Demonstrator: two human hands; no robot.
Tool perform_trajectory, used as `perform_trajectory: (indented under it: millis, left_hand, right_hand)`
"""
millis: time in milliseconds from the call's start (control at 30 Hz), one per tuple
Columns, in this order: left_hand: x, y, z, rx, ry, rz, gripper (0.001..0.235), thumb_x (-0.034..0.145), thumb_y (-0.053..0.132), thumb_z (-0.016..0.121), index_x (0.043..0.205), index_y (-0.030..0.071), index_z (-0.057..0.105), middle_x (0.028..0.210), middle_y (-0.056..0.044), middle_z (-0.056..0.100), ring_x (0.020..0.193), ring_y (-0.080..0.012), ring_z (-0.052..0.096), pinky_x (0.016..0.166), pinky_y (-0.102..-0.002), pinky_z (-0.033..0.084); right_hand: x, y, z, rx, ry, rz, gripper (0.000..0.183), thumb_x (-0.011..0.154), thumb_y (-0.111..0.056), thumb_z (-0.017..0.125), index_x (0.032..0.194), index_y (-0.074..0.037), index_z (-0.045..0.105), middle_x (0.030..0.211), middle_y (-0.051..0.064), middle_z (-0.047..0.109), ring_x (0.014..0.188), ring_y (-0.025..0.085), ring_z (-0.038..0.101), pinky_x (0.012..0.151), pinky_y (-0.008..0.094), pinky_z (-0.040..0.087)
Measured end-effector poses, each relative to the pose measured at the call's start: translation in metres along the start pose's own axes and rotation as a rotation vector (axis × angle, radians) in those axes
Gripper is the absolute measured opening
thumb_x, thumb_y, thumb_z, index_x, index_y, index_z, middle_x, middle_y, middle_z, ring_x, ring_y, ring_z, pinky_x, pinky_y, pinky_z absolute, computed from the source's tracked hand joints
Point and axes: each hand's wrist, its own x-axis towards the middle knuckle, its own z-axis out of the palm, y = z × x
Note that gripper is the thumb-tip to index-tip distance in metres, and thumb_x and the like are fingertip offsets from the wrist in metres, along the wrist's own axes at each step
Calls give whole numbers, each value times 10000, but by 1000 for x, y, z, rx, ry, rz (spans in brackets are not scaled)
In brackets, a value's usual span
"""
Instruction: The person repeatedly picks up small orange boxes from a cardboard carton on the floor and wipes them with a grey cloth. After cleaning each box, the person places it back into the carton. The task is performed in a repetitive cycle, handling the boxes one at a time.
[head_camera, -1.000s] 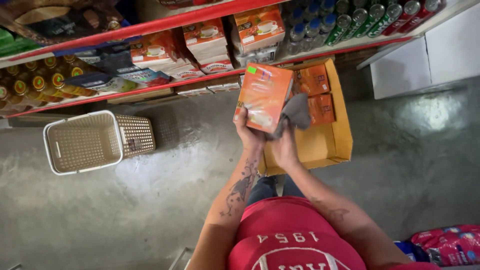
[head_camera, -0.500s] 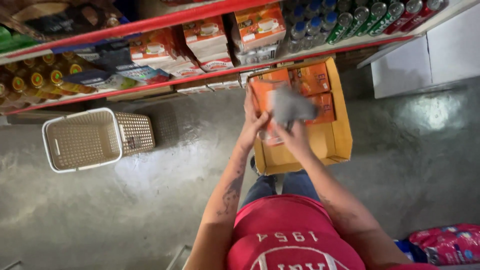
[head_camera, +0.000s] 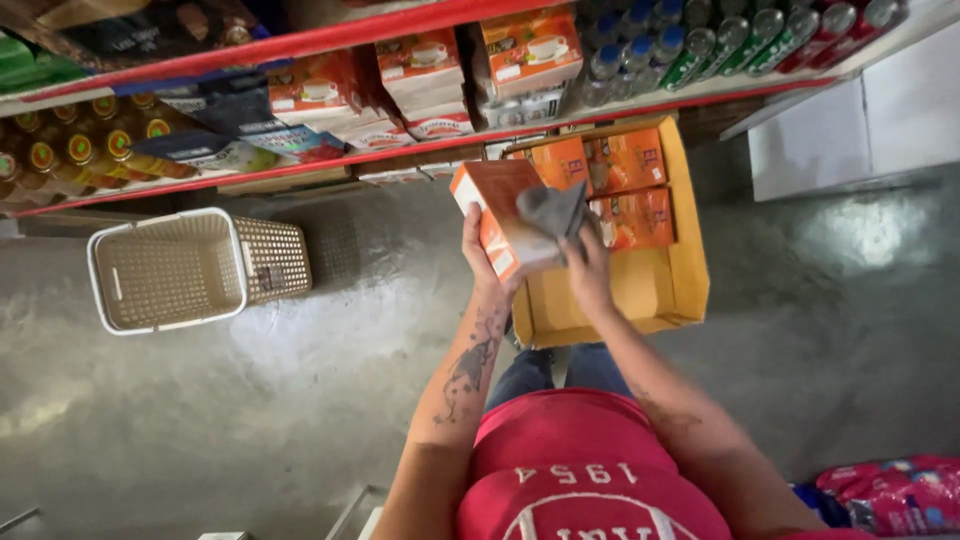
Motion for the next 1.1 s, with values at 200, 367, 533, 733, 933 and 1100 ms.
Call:
perform_trajectory:
  millis: [200,367,533,733,933,1100]
  left_hand:
    - [14,-22,-20,-162,33,149,559,860,569,672,1215,141,723,1125,-129,753,864,-284,752,916,-415,602]
    - [45,-35,-86,1,-17,73,557,942,524,628,1317,114,666,1273,-174,695,1096,-353,713,987,-535,557]
    - [-33,-54,-17,1380,-48,312,885,850,426,708,1595,159,311,1613,-240,311,1463,-515,279,1188,-658,249]
    - [-11,-82,-55,2396,-399,607,1038,715,641,720,1609,345,284,1677,-123,204,1430,-441,355,1094,-658,358]
    - [39,-99,-70,2621,-673,692,1150,642,618,829,1607,338,270,1699,-146,119,1506,-473,211,1134,-737,267]
    - [69,-95,-102,2879,-609,625,1371,605,568,957,1646,273,114,1709,-172,51,1579,-358,72,1207,-739,96]
  right_hand:
    - [-40,19,13,-380,-65,-787,456,988,-88,582,1429,-201,611,1611,113,367,1464,415,317,1183,538,300]
    - [-6,16,-7,-154,69,-438,423,978,107,457,1302,-98,637,1226,143,558,1242,323,536,1093,444,416]
    - [-15,-12,-37,-187,-41,26,588,1078,-412,479,1531,-51,380,1393,266,544,1278,416,533,1106,552,373]
    - [-16,95,-120,-206,-25,366,921,840,-523,840,1544,-115,408,1422,201,543,1277,347,552,1081,504,407]
    - [-6,101,-109,-57,86,389,669,873,-418,836,1405,-114,567,1260,146,596,1144,250,564,981,403,428]
    - [39,190,-92,230,121,525,416,884,-307,842,1233,-149,679,1063,54,637,970,217,637,846,377,525]
